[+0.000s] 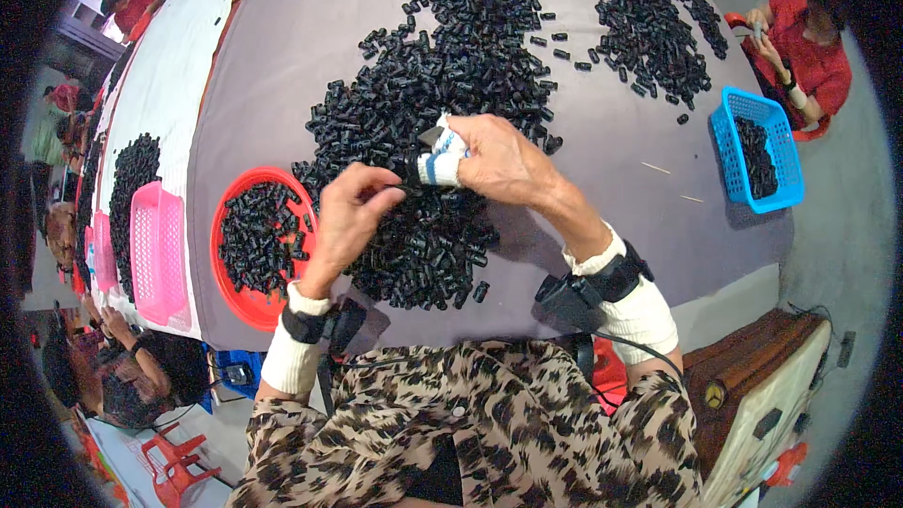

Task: The person is assembling small black shoe components onto a white spool.

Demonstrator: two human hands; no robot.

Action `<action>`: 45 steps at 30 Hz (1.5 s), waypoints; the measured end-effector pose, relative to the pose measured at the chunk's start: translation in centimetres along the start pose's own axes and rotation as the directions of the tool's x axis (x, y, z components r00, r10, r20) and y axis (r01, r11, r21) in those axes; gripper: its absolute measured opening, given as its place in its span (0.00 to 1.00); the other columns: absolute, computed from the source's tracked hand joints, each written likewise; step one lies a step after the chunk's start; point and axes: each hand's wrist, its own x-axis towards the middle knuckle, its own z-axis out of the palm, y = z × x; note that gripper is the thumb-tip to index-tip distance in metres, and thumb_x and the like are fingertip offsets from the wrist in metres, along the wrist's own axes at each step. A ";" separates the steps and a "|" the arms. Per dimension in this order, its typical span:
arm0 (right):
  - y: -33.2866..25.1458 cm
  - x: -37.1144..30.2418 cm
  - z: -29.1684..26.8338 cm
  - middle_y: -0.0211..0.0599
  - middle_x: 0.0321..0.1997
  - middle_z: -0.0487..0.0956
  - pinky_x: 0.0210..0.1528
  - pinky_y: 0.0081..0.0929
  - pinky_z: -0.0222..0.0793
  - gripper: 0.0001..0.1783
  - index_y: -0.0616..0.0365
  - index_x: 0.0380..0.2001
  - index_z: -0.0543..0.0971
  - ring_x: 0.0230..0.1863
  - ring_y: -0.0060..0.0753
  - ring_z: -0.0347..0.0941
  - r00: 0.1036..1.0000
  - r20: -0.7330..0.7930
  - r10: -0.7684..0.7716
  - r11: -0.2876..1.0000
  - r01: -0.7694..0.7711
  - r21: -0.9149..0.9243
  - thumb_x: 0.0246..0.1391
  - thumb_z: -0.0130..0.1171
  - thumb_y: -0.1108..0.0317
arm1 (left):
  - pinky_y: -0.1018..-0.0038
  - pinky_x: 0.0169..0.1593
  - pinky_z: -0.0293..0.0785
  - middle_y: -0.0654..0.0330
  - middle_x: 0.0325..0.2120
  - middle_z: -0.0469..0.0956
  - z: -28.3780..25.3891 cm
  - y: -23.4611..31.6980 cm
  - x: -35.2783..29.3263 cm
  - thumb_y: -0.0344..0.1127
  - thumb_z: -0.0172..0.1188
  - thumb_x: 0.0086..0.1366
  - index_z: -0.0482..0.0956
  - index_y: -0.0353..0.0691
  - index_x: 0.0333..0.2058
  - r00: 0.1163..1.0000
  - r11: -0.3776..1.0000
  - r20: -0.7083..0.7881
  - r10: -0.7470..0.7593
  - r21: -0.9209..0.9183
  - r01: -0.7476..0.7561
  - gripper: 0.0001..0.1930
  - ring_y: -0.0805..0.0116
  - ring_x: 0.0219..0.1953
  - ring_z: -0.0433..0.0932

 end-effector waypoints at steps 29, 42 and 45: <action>-8.1 1.2 3.6 0.32 0.16 0.71 0.20 0.21 0.62 0.16 0.63 0.30 0.73 0.18 0.16 0.64 0.941 0.001 -0.338 0.940 0.338 0.040 0.41 0.65 0.65 | 0.81 0.40 0.70 0.59 0.36 0.76 -6.2 6.9 -0.8 0.28 0.56 0.59 0.73 0.32 0.43 0.999 0.201 0.010 -0.034 -0.979 0.017 0.12 0.76 0.36 0.74; -8.4 0.8 3.2 0.25 0.17 0.70 0.21 0.17 0.60 0.15 0.61 0.26 0.72 0.20 0.13 0.62 0.952 -0.040 -0.304 0.953 0.302 -0.036 0.38 0.68 0.67 | 0.80 0.42 0.69 0.62 0.33 0.76 -5.7 7.5 -0.4 0.24 0.58 0.55 0.73 0.34 0.40 0.998 0.201 0.052 -0.038 -0.978 0.059 0.13 0.76 0.35 0.74; -8.4 0.7 3.1 0.25 0.17 0.70 0.21 0.18 0.60 0.15 0.61 0.26 0.72 0.20 0.14 0.62 0.951 -0.054 -0.303 0.953 0.301 -0.047 0.38 0.67 0.67 | 0.80 0.40 0.70 0.61 0.33 0.76 -5.7 7.7 -0.4 0.22 0.56 0.54 0.74 0.33 0.38 0.995 0.245 0.054 -0.087 -0.967 0.074 0.11 0.75 0.34 0.75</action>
